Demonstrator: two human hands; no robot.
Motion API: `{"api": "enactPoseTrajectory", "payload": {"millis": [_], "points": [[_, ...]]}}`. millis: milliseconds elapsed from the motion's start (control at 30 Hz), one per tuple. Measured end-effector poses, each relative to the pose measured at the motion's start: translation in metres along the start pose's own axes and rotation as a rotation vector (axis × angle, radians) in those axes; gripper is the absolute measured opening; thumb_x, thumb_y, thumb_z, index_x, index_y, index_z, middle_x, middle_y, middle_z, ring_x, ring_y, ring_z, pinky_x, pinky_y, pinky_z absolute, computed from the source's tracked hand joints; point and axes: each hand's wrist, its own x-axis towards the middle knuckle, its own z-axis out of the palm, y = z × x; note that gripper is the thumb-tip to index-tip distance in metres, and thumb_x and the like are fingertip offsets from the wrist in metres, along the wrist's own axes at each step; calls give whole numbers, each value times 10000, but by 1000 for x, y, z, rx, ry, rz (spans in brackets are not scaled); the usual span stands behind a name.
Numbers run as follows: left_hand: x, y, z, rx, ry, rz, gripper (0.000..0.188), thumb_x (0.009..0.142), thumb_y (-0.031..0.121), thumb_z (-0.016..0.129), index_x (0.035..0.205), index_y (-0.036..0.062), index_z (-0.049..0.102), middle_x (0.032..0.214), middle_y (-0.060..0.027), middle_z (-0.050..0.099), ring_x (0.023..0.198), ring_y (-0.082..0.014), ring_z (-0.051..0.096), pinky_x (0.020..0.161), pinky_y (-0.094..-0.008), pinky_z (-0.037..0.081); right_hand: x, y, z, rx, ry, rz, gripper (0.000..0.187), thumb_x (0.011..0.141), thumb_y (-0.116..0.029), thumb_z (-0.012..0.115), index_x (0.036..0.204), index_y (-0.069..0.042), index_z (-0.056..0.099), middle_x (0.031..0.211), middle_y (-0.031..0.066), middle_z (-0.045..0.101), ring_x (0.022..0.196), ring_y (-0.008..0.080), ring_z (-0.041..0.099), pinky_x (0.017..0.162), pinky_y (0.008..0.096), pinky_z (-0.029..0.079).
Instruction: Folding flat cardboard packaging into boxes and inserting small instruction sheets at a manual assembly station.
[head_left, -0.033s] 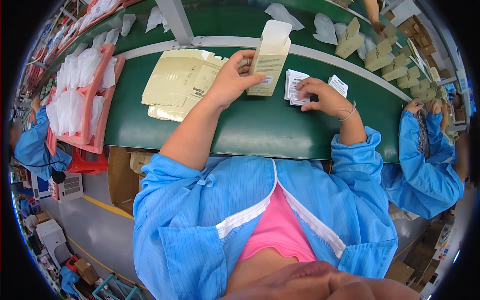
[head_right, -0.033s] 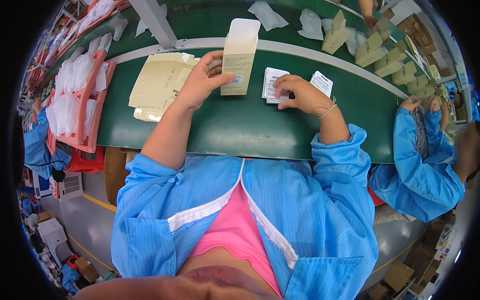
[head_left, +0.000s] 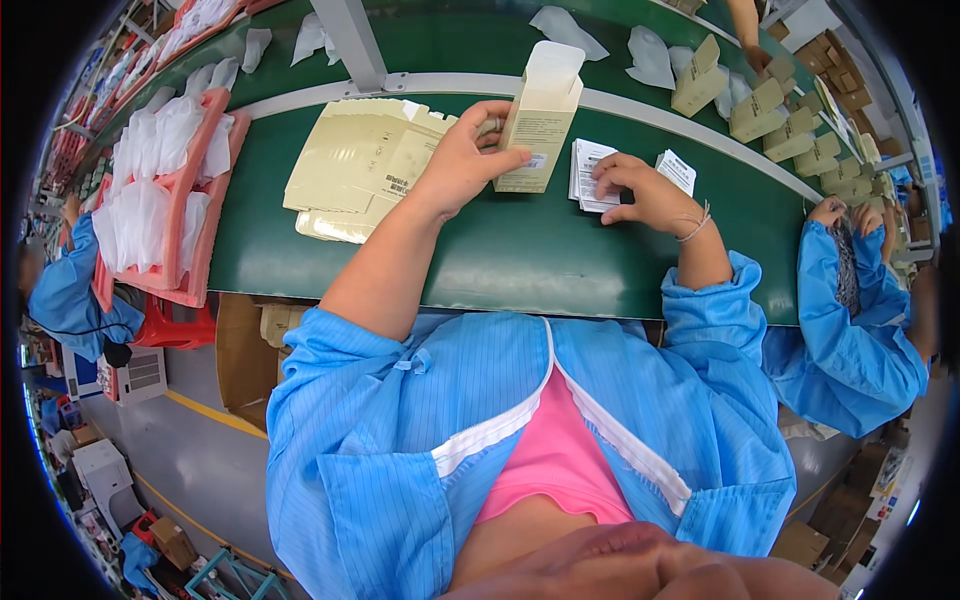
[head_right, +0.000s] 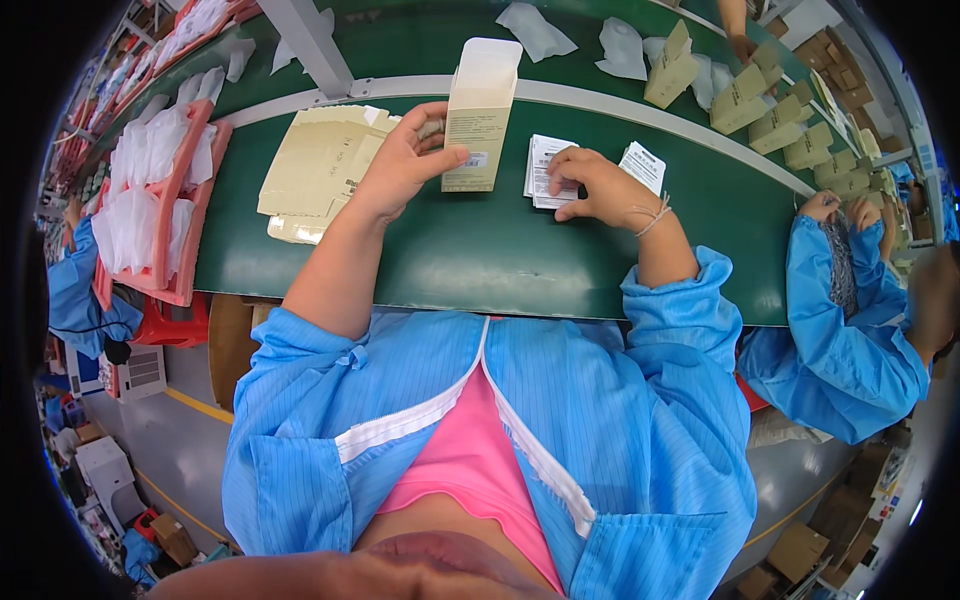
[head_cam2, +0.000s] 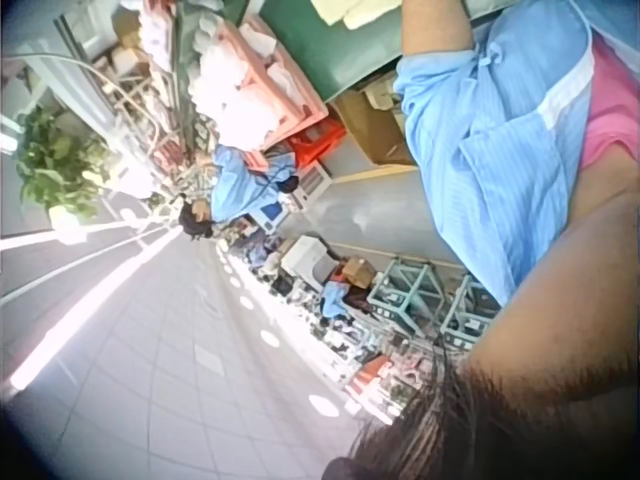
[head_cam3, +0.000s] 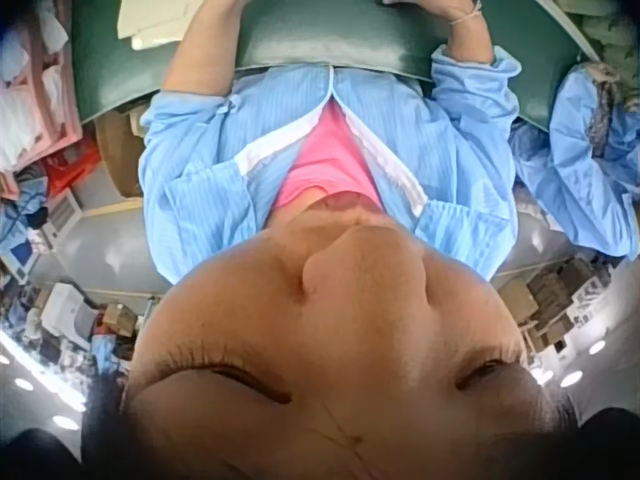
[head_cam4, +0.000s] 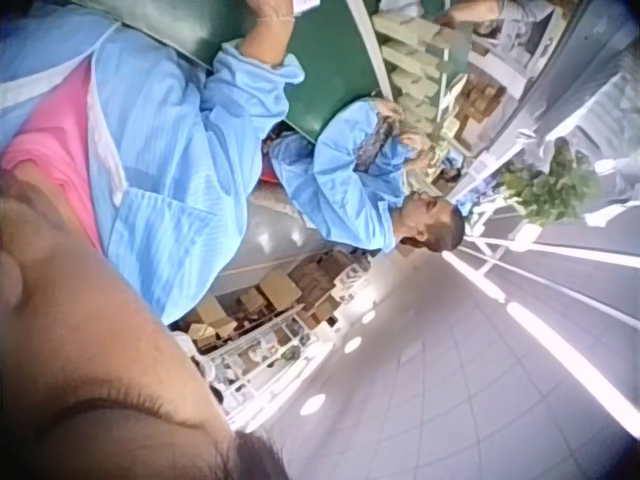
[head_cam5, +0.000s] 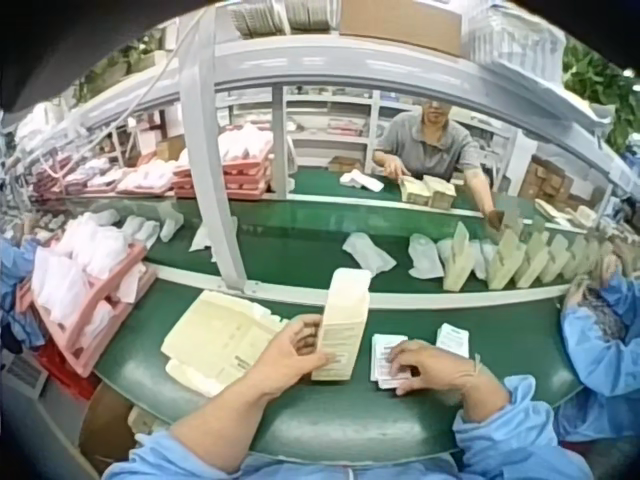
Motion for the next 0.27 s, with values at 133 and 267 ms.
{"api": "enactPoseTrajectory", "payload": {"millis": [133, 267], "points": [[-2, 3, 2, 14, -31, -25, 585, 772, 89, 700, 1279, 32, 414, 1204, -110, 532, 1137, -207, 483, 984, -346, 383, 2, 5, -2, 51, -53, 53, 273, 687, -116, 768, 894, -71, 596, 1219, 95, 486, 1091, 258, 485, 922, 321, 419], [0, 0, 1, 57, -37, -16, 577, 784, 97, 691, 1283, 34, 408, 1210, -108, 531, 1144, -209, 480, 990, -347, 378, 3, 8, -7, 59, -102, 57, 308, 678, -127, 778, 919, -79, 592, 1219, 100, 485, 1088, 254, 486, 930, 328, 413]]}}
